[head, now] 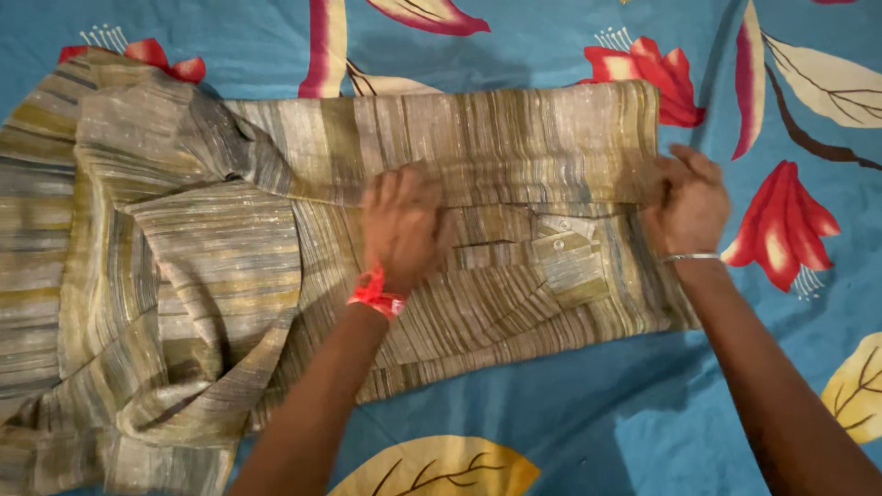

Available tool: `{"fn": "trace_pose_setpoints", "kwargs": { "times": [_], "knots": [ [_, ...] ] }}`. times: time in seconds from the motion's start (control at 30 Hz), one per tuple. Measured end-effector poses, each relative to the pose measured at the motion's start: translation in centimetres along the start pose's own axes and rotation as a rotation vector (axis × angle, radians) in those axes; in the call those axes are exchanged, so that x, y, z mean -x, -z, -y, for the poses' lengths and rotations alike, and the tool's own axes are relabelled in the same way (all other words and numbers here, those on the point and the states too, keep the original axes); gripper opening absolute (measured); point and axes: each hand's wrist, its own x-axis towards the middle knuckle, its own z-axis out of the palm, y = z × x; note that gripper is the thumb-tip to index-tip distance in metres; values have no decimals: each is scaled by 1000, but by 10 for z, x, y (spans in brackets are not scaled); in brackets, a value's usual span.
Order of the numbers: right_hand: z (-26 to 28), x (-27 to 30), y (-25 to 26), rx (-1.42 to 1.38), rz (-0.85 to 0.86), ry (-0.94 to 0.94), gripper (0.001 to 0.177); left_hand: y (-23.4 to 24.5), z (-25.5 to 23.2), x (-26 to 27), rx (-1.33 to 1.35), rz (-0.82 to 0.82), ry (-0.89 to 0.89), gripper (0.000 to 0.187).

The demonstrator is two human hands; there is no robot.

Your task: The person folds a striped shirt on a bed, smoothing and aligning the fabric before placing it on a nearby shelf. Then the person picks up a pair of jeans and begins folding them on the same surface.

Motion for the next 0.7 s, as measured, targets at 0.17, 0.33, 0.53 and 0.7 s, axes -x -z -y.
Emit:
{"fn": "trace_pose_setpoints", "kwargs": {
  "times": [0.17, 0.33, 0.53, 0.7],
  "knots": [
    [82, -35, -65, -324, 237, 291, 56, -25, -13, -12, 50, 2, -71, 55],
    [122, -48, -142, -219, 473, 238, 65, -28, -10, -11, 12, 109, -21, 58],
    [10, -69, -129, 4, 555, -160, 87, -27, -10, -10, 119, 55, -11, 55],
    [-4, -81, -114, 43, 522, -357, 88, -14, 14, -16, 145, 73, -155, 54]
  ]
}}
